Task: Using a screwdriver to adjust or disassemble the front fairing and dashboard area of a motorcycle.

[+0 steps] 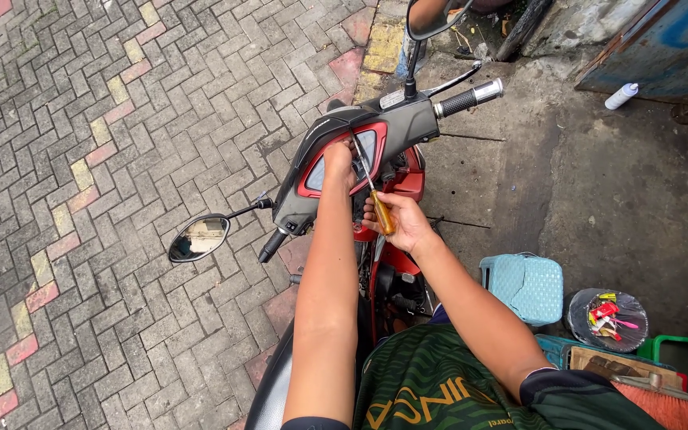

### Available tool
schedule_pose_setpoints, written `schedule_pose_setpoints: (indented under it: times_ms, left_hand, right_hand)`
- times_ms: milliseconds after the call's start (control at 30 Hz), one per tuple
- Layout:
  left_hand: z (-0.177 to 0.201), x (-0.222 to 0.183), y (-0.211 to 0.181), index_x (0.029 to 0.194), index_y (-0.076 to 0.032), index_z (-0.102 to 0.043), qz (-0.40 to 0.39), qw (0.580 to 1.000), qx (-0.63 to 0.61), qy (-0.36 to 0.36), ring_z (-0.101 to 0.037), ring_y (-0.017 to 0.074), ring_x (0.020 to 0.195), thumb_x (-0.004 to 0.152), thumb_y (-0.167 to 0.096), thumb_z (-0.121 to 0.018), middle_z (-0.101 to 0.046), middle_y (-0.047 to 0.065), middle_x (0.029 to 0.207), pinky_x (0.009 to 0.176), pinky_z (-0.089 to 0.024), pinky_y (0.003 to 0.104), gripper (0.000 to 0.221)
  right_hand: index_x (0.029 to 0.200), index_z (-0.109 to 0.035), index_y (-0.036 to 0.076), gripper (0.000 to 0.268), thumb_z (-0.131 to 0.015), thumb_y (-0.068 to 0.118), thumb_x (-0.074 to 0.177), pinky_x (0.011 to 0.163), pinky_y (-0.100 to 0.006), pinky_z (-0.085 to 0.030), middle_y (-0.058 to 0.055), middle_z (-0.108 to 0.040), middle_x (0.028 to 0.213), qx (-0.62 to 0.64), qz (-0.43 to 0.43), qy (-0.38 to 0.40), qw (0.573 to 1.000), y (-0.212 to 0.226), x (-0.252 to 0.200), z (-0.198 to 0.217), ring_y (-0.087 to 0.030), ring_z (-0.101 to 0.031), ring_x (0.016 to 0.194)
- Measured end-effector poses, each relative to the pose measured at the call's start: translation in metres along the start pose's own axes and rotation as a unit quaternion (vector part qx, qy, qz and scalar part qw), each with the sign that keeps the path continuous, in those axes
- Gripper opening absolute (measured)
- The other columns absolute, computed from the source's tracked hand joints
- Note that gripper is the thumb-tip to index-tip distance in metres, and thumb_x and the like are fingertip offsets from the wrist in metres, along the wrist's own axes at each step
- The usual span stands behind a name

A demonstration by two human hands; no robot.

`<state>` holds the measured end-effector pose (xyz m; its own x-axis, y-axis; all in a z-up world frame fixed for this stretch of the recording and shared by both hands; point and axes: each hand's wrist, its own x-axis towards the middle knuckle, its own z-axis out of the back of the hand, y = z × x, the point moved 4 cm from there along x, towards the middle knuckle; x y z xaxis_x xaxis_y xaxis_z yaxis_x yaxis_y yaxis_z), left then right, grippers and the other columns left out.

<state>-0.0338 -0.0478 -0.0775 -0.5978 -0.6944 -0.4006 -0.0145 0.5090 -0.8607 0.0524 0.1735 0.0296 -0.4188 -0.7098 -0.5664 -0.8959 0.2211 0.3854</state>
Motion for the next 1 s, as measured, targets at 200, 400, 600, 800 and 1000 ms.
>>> schedule_pose_setpoints:
  times_ms: [200, 400, 600, 800, 1000]
  left_hand:
    - [-0.002, -0.012, -0.009, 0.101, -0.005, -0.071, 0.012, 1.0, 0.0, 0.014, -0.062, 0.0102, 0.06, 0.091, -0.009, -0.047, -0.065, 0.0, 0.077, 0.064, -0.049, 0.027, 0.027]
    - [0.001, -0.009, -0.007, 0.102, -0.007, -0.072, 0.014, 1.0, 0.007, 0.024, -0.063, 0.0113, 0.061, 0.088, -0.007, -0.046, -0.067, 0.001, 0.078, 0.065, -0.052, 0.031, 0.029]
    - [0.004, 0.007, 0.002, 0.107, -0.005, -0.074, 0.025, 0.999, -0.002, 0.048, -0.067, 0.0121, 0.062, 0.084, -0.003, -0.048, -0.069, 0.001, 0.079, 0.066, -0.06, 0.038, 0.034]
    - [0.004, 0.011, 0.004, 0.113, -0.005, -0.074, 0.028, 0.998, 0.009, 0.06, -0.07, 0.0111, 0.065, 0.083, -0.003, -0.048, -0.074, 0.001, 0.084, 0.069, -0.063, 0.037, 0.04]
    - [0.004, 0.002, 0.0, 0.119, -0.006, -0.072, 0.036, 0.997, 0.016, 0.059, -0.069, 0.01, 0.069, 0.085, -0.003, -0.049, -0.074, 0.0, 0.09, 0.071, -0.061, 0.034, 0.042]
  right_hand:
    - [0.112, -0.068, -0.01, 0.043, -0.06, 0.026, 0.091, 0.079, -0.047, -0.066, -0.025, -0.074, 0.096, 0.027, -0.012, 0.007, 1.0, 0.007, -0.021, -0.02, -0.032, -0.077, 0.081]
    - [0.112, -0.068, -0.009, 0.037, -0.062, 0.019, 0.089, 0.08, -0.048, -0.066, -0.023, -0.074, 0.096, 0.03, -0.009, 0.009, 0.999, 0.0, -0.006, -0.006, -0.033, -0.077, 0.083]
    - [0.111, -0.069, -0.005, 0.031, -0.069, 0.018, 0.09, 0.08, -0.046, -0.067, -0.019, -0.075, 0.095, 0.046, 0.003, -0.002, 0.999, -0.005, -0.001, 0.0, -0.031, -0.077, 0.084]
    - [0.111, -0.069, -0.007, 0.04, -0.067, 0.029, 0.093, 0.078, -0.048, -0.067, -0.023, -0.074, 0.098, 0.064, -0.013, 0.008, 0.998, 0.0, -0.013, -0.013, -0.034, -0.077, 0.086]
    - [0.114, -0.068, -0.007, 0.035, -0.063, 0.022, 0.093, 0.079, -0.047, -0.066, -0.02, -0.074, 0.098, 0.039, -0.013, 0.008, 0.999, -0.003, -0.006, -0.008, -0.033, -0.077, 0.086]
